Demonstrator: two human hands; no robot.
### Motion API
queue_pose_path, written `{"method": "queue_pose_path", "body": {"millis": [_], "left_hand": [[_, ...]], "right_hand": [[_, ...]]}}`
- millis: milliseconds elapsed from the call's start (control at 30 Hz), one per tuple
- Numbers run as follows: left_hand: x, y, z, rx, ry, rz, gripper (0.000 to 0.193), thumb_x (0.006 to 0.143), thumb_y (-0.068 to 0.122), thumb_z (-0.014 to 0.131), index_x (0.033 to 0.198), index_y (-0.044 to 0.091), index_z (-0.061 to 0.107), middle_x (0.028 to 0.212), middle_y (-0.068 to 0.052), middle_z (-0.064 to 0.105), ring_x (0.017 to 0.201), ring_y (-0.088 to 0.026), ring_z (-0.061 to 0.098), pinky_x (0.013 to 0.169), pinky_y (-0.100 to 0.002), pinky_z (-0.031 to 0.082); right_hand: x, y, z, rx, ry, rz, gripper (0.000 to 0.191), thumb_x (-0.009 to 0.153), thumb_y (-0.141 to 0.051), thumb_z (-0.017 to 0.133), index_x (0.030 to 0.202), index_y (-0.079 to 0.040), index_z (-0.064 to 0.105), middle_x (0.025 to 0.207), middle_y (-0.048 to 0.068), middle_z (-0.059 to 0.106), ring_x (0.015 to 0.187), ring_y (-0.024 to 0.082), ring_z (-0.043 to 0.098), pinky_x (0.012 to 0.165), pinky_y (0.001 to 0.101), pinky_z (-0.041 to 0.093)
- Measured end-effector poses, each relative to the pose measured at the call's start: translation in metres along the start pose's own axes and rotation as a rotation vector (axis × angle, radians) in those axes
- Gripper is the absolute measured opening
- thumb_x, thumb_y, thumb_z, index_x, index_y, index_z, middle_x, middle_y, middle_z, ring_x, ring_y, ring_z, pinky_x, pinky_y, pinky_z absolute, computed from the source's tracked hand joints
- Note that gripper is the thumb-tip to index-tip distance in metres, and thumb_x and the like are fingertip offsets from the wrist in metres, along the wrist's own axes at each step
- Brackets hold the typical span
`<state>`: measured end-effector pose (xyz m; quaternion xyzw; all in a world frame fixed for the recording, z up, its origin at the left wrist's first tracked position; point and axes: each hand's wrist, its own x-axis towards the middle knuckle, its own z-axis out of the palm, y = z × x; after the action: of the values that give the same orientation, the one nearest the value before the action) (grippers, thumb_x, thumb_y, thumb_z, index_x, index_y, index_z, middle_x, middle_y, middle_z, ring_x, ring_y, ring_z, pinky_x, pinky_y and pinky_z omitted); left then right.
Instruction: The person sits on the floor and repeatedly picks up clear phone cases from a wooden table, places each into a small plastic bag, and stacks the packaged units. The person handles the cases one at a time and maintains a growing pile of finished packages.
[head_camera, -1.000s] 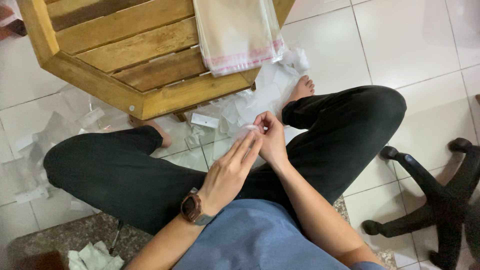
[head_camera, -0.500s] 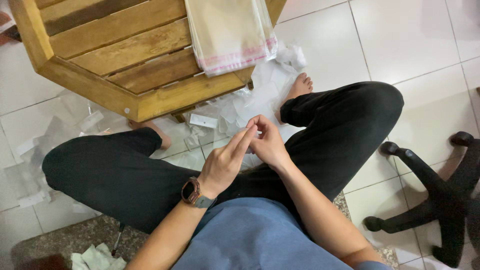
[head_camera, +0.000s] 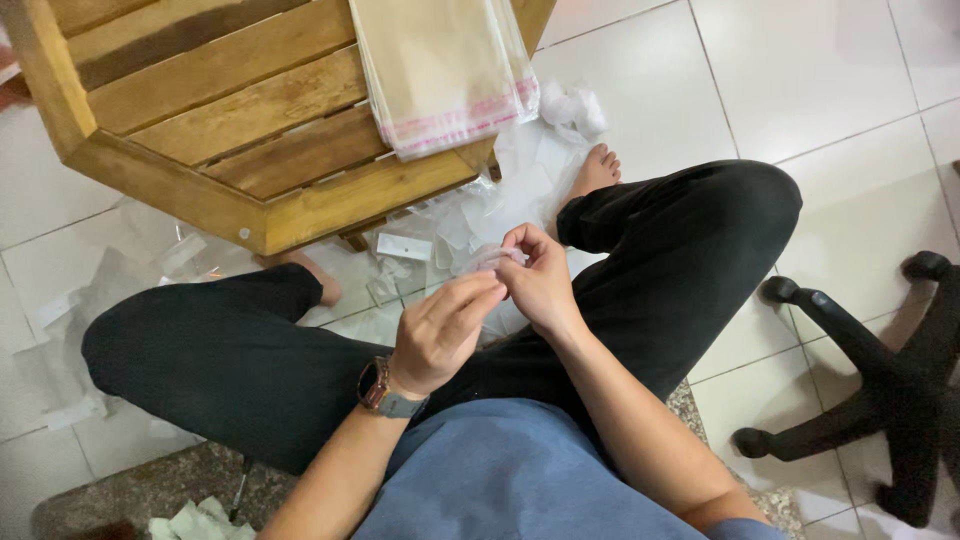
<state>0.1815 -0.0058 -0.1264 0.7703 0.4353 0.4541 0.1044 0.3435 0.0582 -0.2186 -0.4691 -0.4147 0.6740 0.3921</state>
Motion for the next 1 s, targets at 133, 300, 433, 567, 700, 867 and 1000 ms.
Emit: {"method": "queue_pose_path", "body": {"millis": [133, 300, 433, 567, 700, 867, 1000], "left_hand": [[0.009, -0.003, 0.006, 0.149, 0.073, -0.118, 0.057, 0.084, -0.006, 0.075, 0.136, 0.008, 0.056, 0.116, -0.013, 0.063, 0.100, -0.032, 0.067, 0.081, -0.040, 0.058], [0.021, -0.014, 0.021, -0.151, -0.092, -0.588, 0.063, 0.079, -0.002, 0.075, 0.138, 0.003, 0.055, 0.100, -0.009, 0.064, 0.081, -0.025, 0.065, 0.071, -0.037, 0.054], [0.034, -0.028, 0.047, 0.006, -0.301, -0.916, 0.041, 0.084, -0.001, 0.073, 0.123, 0.010, 0.065, 0.077, -0.013, 0.060, 0.072, -0.026, 0.063, 0.067, -0.039, 0.050], [0.055, -0.036, 0.063, -0.070, -0.235, -0.731, 0.037, 0.082, -0.002, 0.075, 0.115, 0.006, 0.061, 0.089, -0.010, 0.063, 0.081, -0.024, 0.066, 0.073, -0.039, 0.052], [0.078, -0.037, 0.056, -0.387, -0.271, -0.763, 0.046, 0.079, 0.002, 0.073, 0.122, 0.006, 0.056, 0.108, -0.008, 0.066, 0.099, -0.022, 0.067, 0.068, -0.034, 0.059], [0.099, -0.042, 0.069, -0.400, -0.202, -0.414, 0.036, 0.086, 0.002, 0.077, 0.119, 0.004, 0.064, 0.135, -0.014, 0.059, 0.112, -0.026, 0.065, 0.085, -0.033, 0.056], [0.107, -0.057, 0.106, -0.184, -0.115, -0.361, 0.022, 0.096, -0.001, 0.075, 0.115, 0.009, 0.072, 0.115, -0.003, 0.071, 0.099, -0.020, 0.074, 0.089, -0.033, 0.060]], "right_hand": [[-0.003, -0.013, 0.004, 0.027, 0.007, 0.045, 0.013, 0.087, 0.007, 0.062, 0.088, -0.005, 0.057, 0.075, 0.002, 0.062, 0.058, 0.008, 0.059, 0.047, 0.0236, 0.048], [-0.001, -0.020, -0.003, 0.005, 0.010, 0.035, 0.015, 0.083, 0.008, 0.058, 0.082, -0.006, 0.053, 0.074, 0.001, 0.061, 0.060, 0.007, 0.059, 0.048, 0.0231, 0.048], [0.006, -0.021, -0.012, -0.043, -0.012, 0.045, 0.032, 0.081, 0.009, 0.067, 0.073, -0.008, 0.042, 0.069, 0.000, 0.056, 0.055, 0.006, 0.051, 0.045, 0.0230, 0.042], [0.019, -0.030, -0.026, -0.072, 0.038, 0.074, 0.031, 0.080, 0.008, 0.066, 0.072, -0.009, 0.041, 0.067, -0.001, 0.054, 0.054, 0.006, 0.052, 0.045, 0.0227, 0.041], [0.038, -0.051, -0.053, -0.106, 0.021, 0.092, 0.025, 0.080, 0.006, 0.061, 0.073, -0.009, 0.043, 0.068, -0.001, 0.054, 0.054, 0.005, 0.051, 0.045, 0.0232, 0.042], [0.066, -0.077, -0.083, -0.330, -0.028, 0.027, 0.024, 0.081, 0.003, 0.064, 0.075, -0.008, 0.044, 0.068, -0.002, 0.051, 0.058, 0.005, 0.048, 0.049, 0.0227, 0.039], [0.087, -0.087, -0.099, -0.380, -0.059, -0.034, 0.024, 0.084, 0.002, 0.067, 0.078, -0.007, 0.046, 0.071, -0.002, 0.049, 0.065, 0.004, 0.045, 0.054, 0.0222, 0.036]]}}
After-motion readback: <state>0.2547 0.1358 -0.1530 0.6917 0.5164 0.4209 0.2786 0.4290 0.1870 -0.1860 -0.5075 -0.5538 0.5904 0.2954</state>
